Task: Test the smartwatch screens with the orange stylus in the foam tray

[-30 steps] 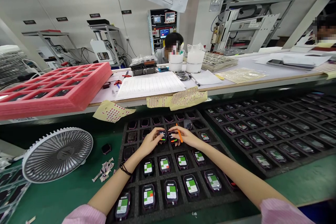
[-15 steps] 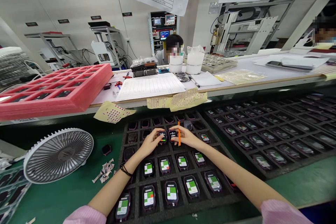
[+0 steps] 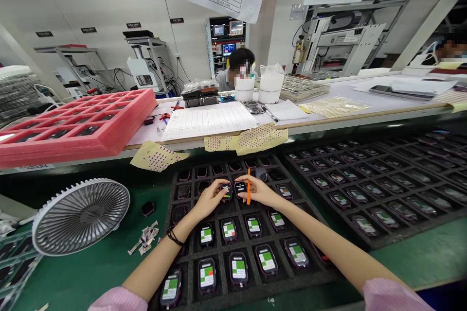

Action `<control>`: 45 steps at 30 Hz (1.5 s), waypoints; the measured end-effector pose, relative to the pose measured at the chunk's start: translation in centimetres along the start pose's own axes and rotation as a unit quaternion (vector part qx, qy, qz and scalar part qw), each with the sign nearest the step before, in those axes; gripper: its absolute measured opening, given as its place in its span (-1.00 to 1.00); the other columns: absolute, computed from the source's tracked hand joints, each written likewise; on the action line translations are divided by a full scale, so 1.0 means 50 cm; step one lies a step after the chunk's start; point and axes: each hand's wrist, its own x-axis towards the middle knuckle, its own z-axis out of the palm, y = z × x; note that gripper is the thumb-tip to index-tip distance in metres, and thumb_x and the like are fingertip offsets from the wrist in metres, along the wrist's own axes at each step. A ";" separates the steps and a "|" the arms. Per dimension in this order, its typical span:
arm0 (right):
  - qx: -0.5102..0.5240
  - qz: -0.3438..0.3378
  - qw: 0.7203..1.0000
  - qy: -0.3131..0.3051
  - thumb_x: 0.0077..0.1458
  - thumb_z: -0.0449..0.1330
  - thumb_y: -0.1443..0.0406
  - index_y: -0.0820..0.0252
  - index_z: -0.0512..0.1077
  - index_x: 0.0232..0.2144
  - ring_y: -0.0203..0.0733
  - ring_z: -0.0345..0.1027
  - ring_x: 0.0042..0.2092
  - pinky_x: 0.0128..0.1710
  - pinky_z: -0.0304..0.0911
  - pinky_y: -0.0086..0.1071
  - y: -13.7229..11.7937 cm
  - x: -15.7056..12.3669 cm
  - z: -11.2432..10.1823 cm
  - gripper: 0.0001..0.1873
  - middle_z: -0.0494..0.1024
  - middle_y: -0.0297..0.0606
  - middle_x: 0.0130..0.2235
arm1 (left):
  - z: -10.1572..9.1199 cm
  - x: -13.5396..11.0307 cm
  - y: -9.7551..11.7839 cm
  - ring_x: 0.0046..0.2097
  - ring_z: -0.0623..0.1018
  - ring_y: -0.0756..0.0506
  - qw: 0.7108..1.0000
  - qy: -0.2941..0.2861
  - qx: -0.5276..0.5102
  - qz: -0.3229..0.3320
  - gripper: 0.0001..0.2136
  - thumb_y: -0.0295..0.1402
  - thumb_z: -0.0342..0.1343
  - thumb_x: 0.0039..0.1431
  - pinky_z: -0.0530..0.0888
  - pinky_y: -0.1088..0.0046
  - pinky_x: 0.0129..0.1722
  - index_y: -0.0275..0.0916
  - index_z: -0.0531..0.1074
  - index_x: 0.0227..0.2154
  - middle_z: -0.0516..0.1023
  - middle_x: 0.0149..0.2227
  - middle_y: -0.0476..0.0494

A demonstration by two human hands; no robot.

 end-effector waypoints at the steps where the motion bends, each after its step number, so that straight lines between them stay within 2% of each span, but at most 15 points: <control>1: -0.003 0.002 1.000 0.001 -0.14 0.34 0.18 0.12 0.29 -0.13 -0.36 0.39 -0.45 -0.47 0.40 -0.42 0.000 0.000 0.000 -0.50 0.37 -0.32 -0.20 | 0.000 -0.001 0.000 -0.32 0.48 -0.02 1.000 -0.002 0.009 0.003 -0.71 -0.22 -0.01 0.19 0.43 0.47 -0.33 -0.21 0.31 -0.07 0.49 -0.21 -0.12; 11: -0.058 -0.005 0.998 -0.011 -0.02 0.25 0.15 0.14 0.32 -0.13 -0.28 0.41 -0.37 -0.45 0.40 -0.41 -0.002 -0.004 0.001 -0.60 0.40 -0.31 -0.28 | -0.005 -0.007 0.014 -0.41 0.45 -0.02 0.991 -0.017 0.129 0.016 -0.72 -0.22 -0.06 0.21 0.37 0.47 -0.35 -0.19 0.33 -0.07 0.44 -0.44 0.01; 20: -0.061 -0.012 0.998 -0.002 0.01 0.23 0.14 0.13 0.34 -0.14 -0.19 0.44 -0.23 -0.27 0.44 -0.29 -0.002 -0.004 0.002 -0.63 0.43 -0.26 -0.18 | -0.004 -0.006 0.010 -0.41 0.43 -0.01 0.993 -0.017 0.115 0.016 -0.71 -0.22 -0.06 0.22 0.38 0.47 -0.35 -0.20 0.33 -0.06 0.42 -0.42 -0.01; 32: -0.071 -0.010 0.997 -0.008 0.03 0.22 0.14 0.11 0.34 -0.13 -0.21 0.46 -0.30 -0.34 0.44 -0.32 -0.001 -0.005 0.000 -0.64 0.43 -0.26 -0.21 | -0.005 -0.006 0.008 -0.43 0.40 -0.01 0.993 -0.018 0.111 0.019 -0.71 -0.20 -0.07 0.22 0.36 0.48 -0.36 -0.19 0.32 -0.06 0.39 -0.45 0.01; 39: -0.087 0.000 0.996 -0.012 0.04 0.20 0.13 0.15 0.35 -0.15 -0.24 0.44 -0.38 -0.46 0.41 -0.37 -0.014 -0.008 0.005 -0.66 0.47 -0.28 -0.29 | -0.004 -0.013 0.022 -0.45 0.39 -0.01 0.983 -0.031 0.177 0.035 -0.72 -0.21 -0.09 0.23 0.29 0.51 -0.41 -0.18 0.33 -0.07 0.40 -0.47 0.02; 45: -0.101 -0.013 0.995 -0.013 0.07 0.17 0.15 0.14 0.38 -0.18 -0.18 0.46 -0.30 -0.33 0.43 -0.31 -0.018 -0.009 0.006 -0.71 0.48 -0.31 -0.36 | -0.002 -0.018 0.029 -0.44 0.42 -0.02 0.973 -0.051 0.218 0.062 -0.73 -0.20 -0.12 0.25 0.29 0.51 -0.40 -0.16 0.35 -0.10 0.46 -0.42 0.02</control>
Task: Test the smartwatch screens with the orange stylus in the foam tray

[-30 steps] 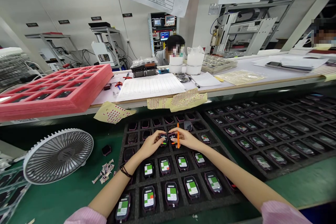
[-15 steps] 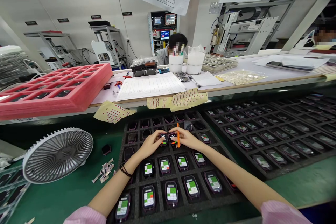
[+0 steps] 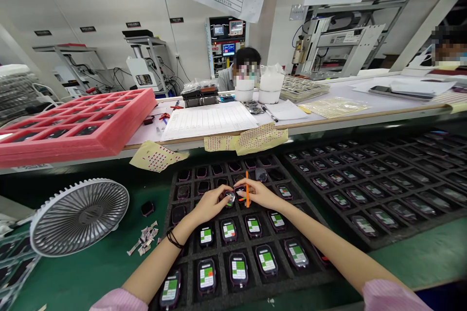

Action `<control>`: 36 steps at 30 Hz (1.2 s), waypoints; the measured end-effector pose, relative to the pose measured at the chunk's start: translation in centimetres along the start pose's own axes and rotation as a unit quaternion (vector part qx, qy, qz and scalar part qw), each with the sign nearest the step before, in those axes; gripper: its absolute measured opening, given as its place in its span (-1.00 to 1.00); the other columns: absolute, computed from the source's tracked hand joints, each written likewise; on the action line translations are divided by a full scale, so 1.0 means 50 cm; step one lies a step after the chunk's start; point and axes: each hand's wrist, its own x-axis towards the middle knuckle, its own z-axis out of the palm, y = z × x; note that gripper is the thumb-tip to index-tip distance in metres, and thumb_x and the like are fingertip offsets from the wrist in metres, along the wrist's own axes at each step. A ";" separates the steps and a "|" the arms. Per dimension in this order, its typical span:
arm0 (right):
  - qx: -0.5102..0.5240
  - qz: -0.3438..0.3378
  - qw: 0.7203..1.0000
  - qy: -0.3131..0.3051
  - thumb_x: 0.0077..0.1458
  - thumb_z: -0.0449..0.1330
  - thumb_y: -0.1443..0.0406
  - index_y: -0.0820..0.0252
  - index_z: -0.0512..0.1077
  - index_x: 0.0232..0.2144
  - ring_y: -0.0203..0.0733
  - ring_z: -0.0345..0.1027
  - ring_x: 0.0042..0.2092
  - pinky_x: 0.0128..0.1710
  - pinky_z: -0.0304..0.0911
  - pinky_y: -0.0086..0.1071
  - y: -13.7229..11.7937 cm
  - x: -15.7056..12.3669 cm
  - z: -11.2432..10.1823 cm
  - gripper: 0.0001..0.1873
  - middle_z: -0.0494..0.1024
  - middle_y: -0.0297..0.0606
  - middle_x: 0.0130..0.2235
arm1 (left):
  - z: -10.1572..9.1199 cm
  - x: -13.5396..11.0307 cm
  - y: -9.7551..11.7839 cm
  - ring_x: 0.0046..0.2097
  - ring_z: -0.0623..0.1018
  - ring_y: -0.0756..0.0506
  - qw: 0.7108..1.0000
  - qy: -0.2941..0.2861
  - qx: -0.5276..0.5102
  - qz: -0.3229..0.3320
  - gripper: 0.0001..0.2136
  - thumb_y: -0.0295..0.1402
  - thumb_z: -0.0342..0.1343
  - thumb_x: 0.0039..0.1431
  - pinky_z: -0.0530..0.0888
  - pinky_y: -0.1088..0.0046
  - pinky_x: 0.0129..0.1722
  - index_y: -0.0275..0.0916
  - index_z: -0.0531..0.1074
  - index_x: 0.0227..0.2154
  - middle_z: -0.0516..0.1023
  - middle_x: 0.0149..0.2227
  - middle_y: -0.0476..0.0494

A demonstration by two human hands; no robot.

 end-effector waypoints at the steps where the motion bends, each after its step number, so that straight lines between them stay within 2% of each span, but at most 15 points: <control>1: -0.001 -0.002 1.000 0.000 0.07 0.17 0.15 0.14 0.38 -0.18 -0.17 0.46 -0.29 -0.32 0.43 -0.30 0.001 0.000 0.000 -0.71 0.48 -0.31 -0.36 | 0.000 0.000 0.000 -0.43 0.42 -0.02 1.000 -0.001 0.004 0.001 -0.73 -0.20 -0.12 0.25 0.30 0.51 -0.40 -0.16 0.35 -0.10 0.46 -0.42 0.02; 11: -0.008 -0.003 1.000 0.004 0.08 0.17 0.17 0.14 0.38 -0.17 -0.16 0.48 -0.26 -0.35 0.42 -0.33 0.001 -0.001 -0.001 -0.73 0.50 -0.25 -0.26 | 0.003 0.000 -0.002 -0.44 0.42 -0.02 1.000 -0.001 0.000 0.005 -0.73 -0.21 -0.11 0.25 0.31 0.51 -0.40 -0.14 0.35 -0.09 0.48 -0.40 0.01; 18: 0.070 0.009 0.997 0.010 0.04 0.20 0.15 0.16 0.34 -0.15 -0.29 0.44 -0.42 -0.51 0.39 -0.42 0.019 0.007 -0.002 -0.67 0.45 -0.28 -0.26 | 0.004 0.001 -0.006 -0.43 0.40 -0.01 0.999 0.016 -0.044 -0.017 -0.69 -0.17 -0.06 0.21 0.32 0.51 -0.39 -0.15 0.33 -0.04 0.42 -0.41 0.01; 21: 0.120 0.015 0.992 0.028 -0.03 0.26 0.18 0.15 0.30 -0.12 -0.34 0.42 -0.47 -0.55 0.38 -0.45 0.018 0.010 -0.005 -0.58 0.43 -0.30 -0.27 | 0.006 0.005 -0.012 -0.38 0.40 -0.01 0.995 0.033 -0.090 -0.018 -0.65 -0.22 0.04 0.16 0.33 0.50 -0.38 -0.18 0.27 -0.01 0.45 -0.30 -0.04; 25: 0.136 -0.004 0.988 0.071 -0.22 0.38 0.30 0.10 0.29 -0.13 -0.28 0.43 -0.31 -0.48 0.43 -0.46 0.015 0.011 -0.008 -0.44 0.41 -0.29 -0.20 | 0.010 0.011 -0.021 -0.35 0.40 0.01 0.986 0.060 -0.155 -0.019 -0.59 -0.28 0.12 0.09 0.31 0.54 -0.45 -0.20 0.21 -0.01 0.44 -0.14 -0.14; 27: 0.139 -0.011 0.987 0.079 -0.25 0.39 0.32 0.09 0.29 -0.13 -0.26 0.42 -0.28 -0.49 0.43 -0.48 0.016 0.011 -0.008 -0.42 0.40 -0.29 -0.19 | 0.012 0.013 -0.024 -0.33 0.42 0.01 0.982 0.072 -0.175 -0.019 -0.57 -0.30 0.13 0.07 0.30 0.55 -0.46 -0.20 0.19 0.00 0.42 -0.11 -0.16; 32: 0.152 -0.015 0.986 0.071 -0.19 0.37 0.28 0.09 0.25 -0.10 -0.35 0.39 -0.43 -0.60 0.37 -0.52 0.013 0.010 -0.005 -0.43 0.39 -0.33 -0.26 | 0.014 0.014 -0.029 -0.23 0.46 -0.04 0.977 0.084 -0.195 -0.018 -0.58 -0.31 0.12 0.09 0.33 0.54 -0.42 -0.18 0.17 0.00 0.43 -0.09 -0.17; 36: 0.167 -0.028 0.983 0.066 -0.09 0.32 0.23 0.07 0.25 -0.07 -0.35 0.41 -0.45 -0.60 0.37 -0.49 0.005 0.009 -0.002 -0.49 0.40 -0.29 -0.20 | 0.014 0.013 -0.028 -0.12 0.46 -0.09 0.972 0.092 -0.216 -0.021 -0.62 -0.28 0.09 0.13 0.39 0.49 -0.32 -0.19 0.19 0.00 0.42 -0.08 -0.19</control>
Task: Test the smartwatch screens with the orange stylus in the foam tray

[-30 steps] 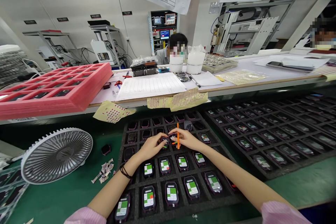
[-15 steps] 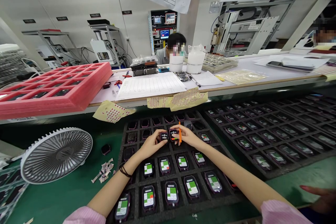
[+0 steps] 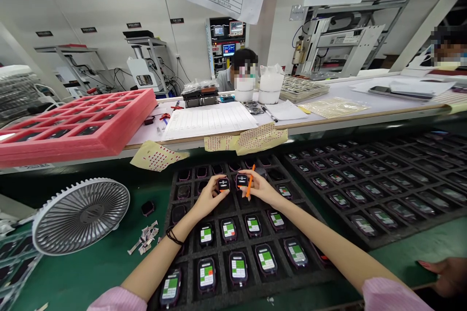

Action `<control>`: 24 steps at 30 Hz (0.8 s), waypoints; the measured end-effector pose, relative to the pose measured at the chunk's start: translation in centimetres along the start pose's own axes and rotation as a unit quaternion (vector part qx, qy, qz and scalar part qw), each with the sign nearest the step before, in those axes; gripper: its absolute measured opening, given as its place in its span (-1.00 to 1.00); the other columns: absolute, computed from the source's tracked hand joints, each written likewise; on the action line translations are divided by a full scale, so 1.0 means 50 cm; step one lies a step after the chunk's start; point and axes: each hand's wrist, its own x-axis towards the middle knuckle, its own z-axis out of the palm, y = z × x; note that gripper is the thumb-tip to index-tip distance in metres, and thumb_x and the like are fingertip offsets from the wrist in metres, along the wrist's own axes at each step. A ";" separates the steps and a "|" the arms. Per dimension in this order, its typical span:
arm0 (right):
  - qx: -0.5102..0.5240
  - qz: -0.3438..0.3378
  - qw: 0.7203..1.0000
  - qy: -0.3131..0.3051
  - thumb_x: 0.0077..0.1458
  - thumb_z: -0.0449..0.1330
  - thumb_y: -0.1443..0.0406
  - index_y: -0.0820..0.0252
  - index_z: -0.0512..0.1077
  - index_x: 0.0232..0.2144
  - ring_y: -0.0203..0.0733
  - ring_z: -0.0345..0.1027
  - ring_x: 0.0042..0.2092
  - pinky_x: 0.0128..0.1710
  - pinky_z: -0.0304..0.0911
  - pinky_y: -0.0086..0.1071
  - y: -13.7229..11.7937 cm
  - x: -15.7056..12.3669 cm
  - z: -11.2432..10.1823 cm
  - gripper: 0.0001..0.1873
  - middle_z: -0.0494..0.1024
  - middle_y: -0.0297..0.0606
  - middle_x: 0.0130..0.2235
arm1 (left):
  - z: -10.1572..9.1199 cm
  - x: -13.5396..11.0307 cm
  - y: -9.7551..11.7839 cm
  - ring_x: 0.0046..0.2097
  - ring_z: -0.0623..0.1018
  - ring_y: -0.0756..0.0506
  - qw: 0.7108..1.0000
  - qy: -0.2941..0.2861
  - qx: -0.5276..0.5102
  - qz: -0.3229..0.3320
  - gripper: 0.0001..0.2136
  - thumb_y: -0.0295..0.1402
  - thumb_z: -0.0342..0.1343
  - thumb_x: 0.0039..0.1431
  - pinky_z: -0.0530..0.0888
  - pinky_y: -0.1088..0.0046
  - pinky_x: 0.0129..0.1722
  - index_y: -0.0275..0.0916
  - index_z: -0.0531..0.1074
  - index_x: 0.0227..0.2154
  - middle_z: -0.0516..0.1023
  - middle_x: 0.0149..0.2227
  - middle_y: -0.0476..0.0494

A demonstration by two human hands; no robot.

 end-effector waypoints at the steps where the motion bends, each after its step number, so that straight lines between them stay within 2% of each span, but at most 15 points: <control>1: 0.007 -0.002 1.000 -0.002 -0.06 0.30 0.22 0.08 0.26 -0.07 -0.34 0.43 -0.45 -0.60 0.36 -0.48 -0.001 0.000 0.001 -0.51 0.40 -0.27 -0.19 | 0.000 0.000 0.000 -0.12 0.46 -0.09 1.000 0.002 -0.003 -0.002 -0.62 -0.27 0.08 0.14 0.40 0.48 -0.30 -0.20 0.19 -0.01 0.42 -0.09 -0.19; 6: 0.036 0.001 0.999 -0.019 0.00 0.25 0.22 0.12 0.24 -0.03 -0.24 0.48 -0.41 -0.57 0.33 -0.47 0.001 0.001 0.000 -0.53 0.46 -0.28 -0.30 | -0.001 0.000 0.002 -0.16 0.46 -0.08 1.000 0.002 -0.007 -0.003 -0.63 -0.25 0.07 0.14 0.39 0.47 -0.29 -0.22 0.20 -0.01 0.43 -0.15 -0.18; 13: 0.028 -0.002 0.999 -0.019 -0.01 0.26 0.22 0.14 0.23 -0.04 -0.25 0.47 -0.43 -0.56 0.31 -0.46 0.003 0.001 -0.002 -0.52 0.48 -0.32 -0.38 | 0.000 -0.001 0.004 -0.09 0.45 -0.10 1.000 0.002 -0.004 0.006 -0.60 -0.28 0.11 0.11 0.38 0.54 -0.35 -0.20 0.18 0.00 0.41 -0.07 -0.20; 19: 0.024 0.005 1.000 0.002 0.02 0.23 0.20 0.14 0.26 -0.04 -0.28 0.46 -0.46 -0.59 0.29 -0.49 -0.003 0.000 -0.002 -0.55 0.48 -0.32 -0.36 | 0.000 0.002 0.003 -0.28 0.44 -0.02 0.999 0.006 -0.042 -0.005 -0.67 -0.21 0.02 0.18 0.39 0.52 -0.40 -0.21 0.24 -0.03 0.40 -0.16 -0.15; 24: 0.026 0.010 0.999 0.021 0.04 0.21 0.19 0.15 0.30 -0.09 -0.30 0.45 -0.51 -0.62 0.26 -0.50 -0.005 0.002 -0.005 -0.62 0.49 -0.31 -0.35 | 0.001 0.001 0.009 -0.34 0.41 0.00 0.998 0.010 -0.066 -0.003 -0.67 -0.16 0.02 0.17 0.38 0.54 -0.45 -0.22 0.28 -0.07 0.38 -0.20 -0.13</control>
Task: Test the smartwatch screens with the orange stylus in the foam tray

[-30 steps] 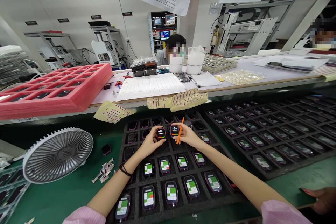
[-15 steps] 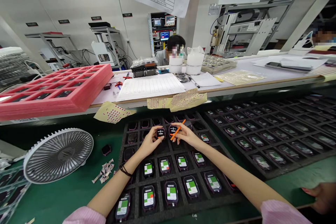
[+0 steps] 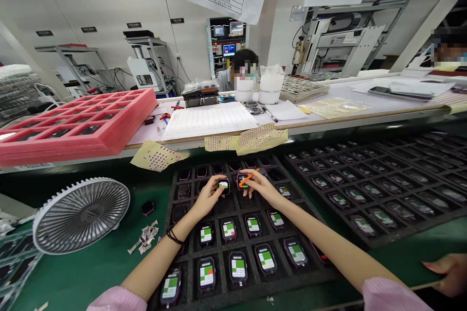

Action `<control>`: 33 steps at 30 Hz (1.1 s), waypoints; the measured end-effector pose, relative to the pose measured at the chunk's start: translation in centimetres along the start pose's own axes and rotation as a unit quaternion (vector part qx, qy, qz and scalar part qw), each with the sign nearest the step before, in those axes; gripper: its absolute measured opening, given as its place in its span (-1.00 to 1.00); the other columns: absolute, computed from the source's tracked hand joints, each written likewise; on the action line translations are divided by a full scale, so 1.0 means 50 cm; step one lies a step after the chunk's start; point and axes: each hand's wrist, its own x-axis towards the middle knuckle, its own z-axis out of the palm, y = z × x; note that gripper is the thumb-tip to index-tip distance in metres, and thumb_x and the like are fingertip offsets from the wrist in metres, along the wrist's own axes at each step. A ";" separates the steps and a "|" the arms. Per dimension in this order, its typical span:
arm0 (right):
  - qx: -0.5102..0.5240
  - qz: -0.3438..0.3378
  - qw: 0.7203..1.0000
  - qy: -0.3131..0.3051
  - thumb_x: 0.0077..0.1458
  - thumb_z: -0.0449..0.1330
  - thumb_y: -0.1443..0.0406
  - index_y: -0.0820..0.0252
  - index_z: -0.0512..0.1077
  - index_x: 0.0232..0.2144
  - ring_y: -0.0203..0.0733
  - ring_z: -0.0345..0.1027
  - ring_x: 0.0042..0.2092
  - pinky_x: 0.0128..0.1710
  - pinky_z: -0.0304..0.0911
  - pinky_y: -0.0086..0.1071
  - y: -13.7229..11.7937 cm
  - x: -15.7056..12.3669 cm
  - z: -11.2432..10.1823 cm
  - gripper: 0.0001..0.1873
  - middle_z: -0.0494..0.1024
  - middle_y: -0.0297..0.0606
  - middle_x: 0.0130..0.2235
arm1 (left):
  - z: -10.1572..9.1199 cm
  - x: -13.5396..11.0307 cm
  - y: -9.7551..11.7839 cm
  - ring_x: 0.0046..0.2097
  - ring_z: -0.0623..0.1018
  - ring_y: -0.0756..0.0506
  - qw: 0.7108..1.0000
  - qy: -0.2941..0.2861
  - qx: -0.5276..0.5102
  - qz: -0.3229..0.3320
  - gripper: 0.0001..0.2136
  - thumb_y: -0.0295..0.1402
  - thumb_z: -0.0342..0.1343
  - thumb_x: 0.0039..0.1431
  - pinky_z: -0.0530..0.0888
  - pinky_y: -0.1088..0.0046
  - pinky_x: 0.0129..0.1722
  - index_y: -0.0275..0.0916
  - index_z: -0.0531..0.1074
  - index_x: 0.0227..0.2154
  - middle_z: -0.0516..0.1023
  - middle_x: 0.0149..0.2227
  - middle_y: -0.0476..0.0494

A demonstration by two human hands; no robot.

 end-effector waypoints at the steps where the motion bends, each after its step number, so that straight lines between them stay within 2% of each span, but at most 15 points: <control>1: -0.001 -0.001 1.000 0.000 0.03 0.22 0.20 0.15 0.30 -0.09 -0.31 0.45 -0.52 -0.62 0.26 -0.50 0.000 0.000 0.000 -0.62 0.50 -0.31 -0.35 | 0.000 0.000 0.001 -0.34 0.40 0.01 1.000 0.000 -0.004 0.000 -0.67 -0.16 0.02 0.17 0.38 0.54 -0.45 -0.22 0.28 -0.08 0.39 -0.19 -0.13; 12: 0.006 -0.015 0.999 -0.037 0.00 0.26 0.26 0.11 0.23 -0.01 -0.27 0.47 -0.41 -0.58 0.27 -0.52 -0.001 -0.006 0.008 -0.50 0.47 -0.34 -0.37 | 0.001 0.002 -0.002 -0.40 0.39 0.02 1.000 0.006 -0.013 -0.013 -0.65 -0.15 0.03 0.15 0.29 0.56 -0.52 -0.24 0.26 -0.08 0.39 -0.28 -0.10; 18: 0.006 -0.011 1.000 -0.003 0.04 0.21 0.21 0.13 0.28 -0.04 -0.30 0.46 -0.49 -0.61 0.26 -0.51 -0.007 -0.004 0.005 -0.58 0.46 -0.33 -0.35 | -0.001 0.003 -0.006 -0.41 0.38 0.02 1.000 0.008 -0.009 -0.019 -0.63 -0.13 0.03 0.15 0.27 0.57 -0.54 -0.24 0.26 -0.07 0.37 -0.33 -0.07; 24: 0.009 -0.013 1.000 0.006 -0.01 0.25 0.24 0.13 0.29 -0.06 -0.35 0.42 -0.53 -0.61 0.26 -0.51 -0.008 -0.006 0.004 -0.57 0.48 -0.33 -0.34 | 0.000 0.003 -0.005 -0.42 0.38 0.01 1.000 0.010 -0.008 -0.020 -0.64 -0.14 0.03 0.14 0.27 0.57 -0.55 -0.23 0.27 -0.08 0.38 -0.32 -0.08; 30: 0.017 -0.016 0.999 -0.028 -0.02 0.27 0.28 0.08 0.24 0.00 -0.26 0.46 -0.40 -0.59 0.27 -0.50 -0.003 -0.006 0.007 -0.48 0.46 -0.33 -0.34 | -0.002 0.002 -0.008 -0.40 0.42 0.01 1.000 0.001 -0.007 -0.019 -0.66 -0.16 0.02 0.17 0.26 0.56 -0.54 -0.22 0.26 -0.06 0.41 -0.26 -0.11; 33: 0.010 -0.014 1.000 -0.026 -0.01 0.26 0.26 0.08 0.23 0.00 -0.26 0.46 -0.41 -0.59 0.27 -0.50 -0.004 -0.006 0.007 -0.49 0.47 -0.31 -0.33 | -0.002 0.003 -0.011 -0.40 0.43 0.01 1.000 0.001 -0.006 -0.017 -0.67 -0.16 0.01 0.17 0.26 0.56 -0.54 -0.22 0.27 -0.06 0.41 -0.27 -0.11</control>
